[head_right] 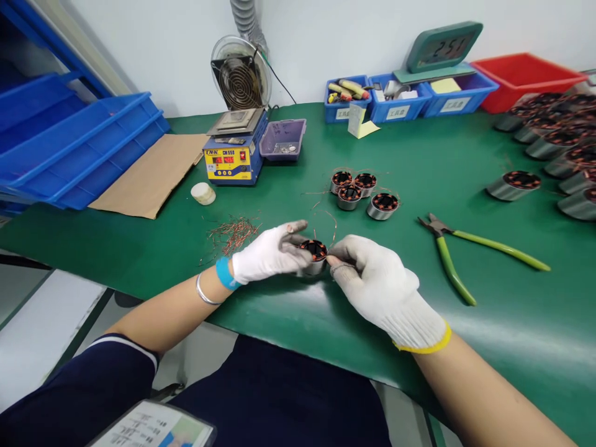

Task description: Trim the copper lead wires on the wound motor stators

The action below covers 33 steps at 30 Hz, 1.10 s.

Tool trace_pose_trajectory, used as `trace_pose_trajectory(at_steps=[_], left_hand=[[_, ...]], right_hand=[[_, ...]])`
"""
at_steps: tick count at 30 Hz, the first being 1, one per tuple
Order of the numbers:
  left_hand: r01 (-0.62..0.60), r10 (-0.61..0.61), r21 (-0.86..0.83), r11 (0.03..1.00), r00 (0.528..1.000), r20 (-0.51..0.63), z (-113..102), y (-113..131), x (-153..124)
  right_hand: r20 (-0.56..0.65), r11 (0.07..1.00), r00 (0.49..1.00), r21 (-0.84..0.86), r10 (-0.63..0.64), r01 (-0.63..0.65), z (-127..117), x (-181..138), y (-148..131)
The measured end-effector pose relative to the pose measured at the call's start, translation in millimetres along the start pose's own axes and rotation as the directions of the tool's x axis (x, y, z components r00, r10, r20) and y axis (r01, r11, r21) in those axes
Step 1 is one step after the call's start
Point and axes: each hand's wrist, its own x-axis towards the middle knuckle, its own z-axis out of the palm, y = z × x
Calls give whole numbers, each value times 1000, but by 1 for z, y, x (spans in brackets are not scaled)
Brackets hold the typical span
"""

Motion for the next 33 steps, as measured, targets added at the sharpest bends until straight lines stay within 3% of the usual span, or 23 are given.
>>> trace_pose_trajectory(at_steps=[4, 6, 11, 14, 17, 20, 22, 23, 25, 26, 27, 28, 29, 30, 31, 32, 33], left_hand=[[211, -133, -266, 941, 950, 283, -4, 0, -2], [257, -132, -384, 887, 937, 323, -2, 1, -4], [113, -22, -418, 901, 976, 217, -1, 7, -10], [-91, 174, -355, 931, 962, 210, -8, 16, -17], [-429, 431, -63, 901, 869, 245, -12, 25, -28], [-706, 646, 358, 611, 707, 289, -4, 28, -39], [-734, 728, 474, 486, 641, 245, 6, 26, -42], [-695, 753, 509, 508, 645, 129, 11, 24, -42], [-497, 665, 506, 705, 711, -229, 17, 20, -37], [-358, 521, 431, 828, 777, -354, 17, 19, -33], [-207, 320, 313, 927, 872, -371, 16, 18, -28], [-41, 86, 181, 983, 966, -246, 14, 16, -22], [131, -130, 68, 989, 991, -10, 11, 15, -18], [270, -258, -22, 963, 941, 218, 8, 14, -14], [351, -290, -105, 931, 881, 373, 5, 12, -11], [366, -254, -205, 908, 869, 424, 3, 12, -11], [320, -186, -312, 894, 902, 390, 3, 11, -12]], right_hand=[[-22, 989, 998, 128, -66, 69, -2, -2, -2], [25, 982, 998, 182, -58, 53, -4, -2, -4], [224, 924, 974, 370, 8, -93, -11, -1, -5], [303, 868, 953, 471, 7, -156, -12, 1, -3], [369, 817, 929, 547, -39, -183, -12, 2, 0], [398, 796, 913, 579, -88, -176, -13, 1, 1], [386, 816, 917, 558, -96, -149, -16, 0, 1], [374, 841, 923, 526, -93, -129, -17, -1, 0], [334, 902, 939, 426, -81, -73, -21, -3, -2], [300, 927, 951, 373, -76, -44, -22, -4, -4], [256, 944, 964, 328, -71, -18, -23, -4, -5], [207, 957, 976, 291, -71, 7, -24, -5, -7], [161, 965, 984, 261, -76, 32, -23, -5, -8], [130, 971, 988, 235, -86, 54, -23, -4, -8], [112, 974, 989, 215, -95, 69, -22, -4, -8], [109, 977, 989, 203, -96, 72, -20, -3, -7], [125, 977, 988, 202, -87, 60, -18, -2, -6]])
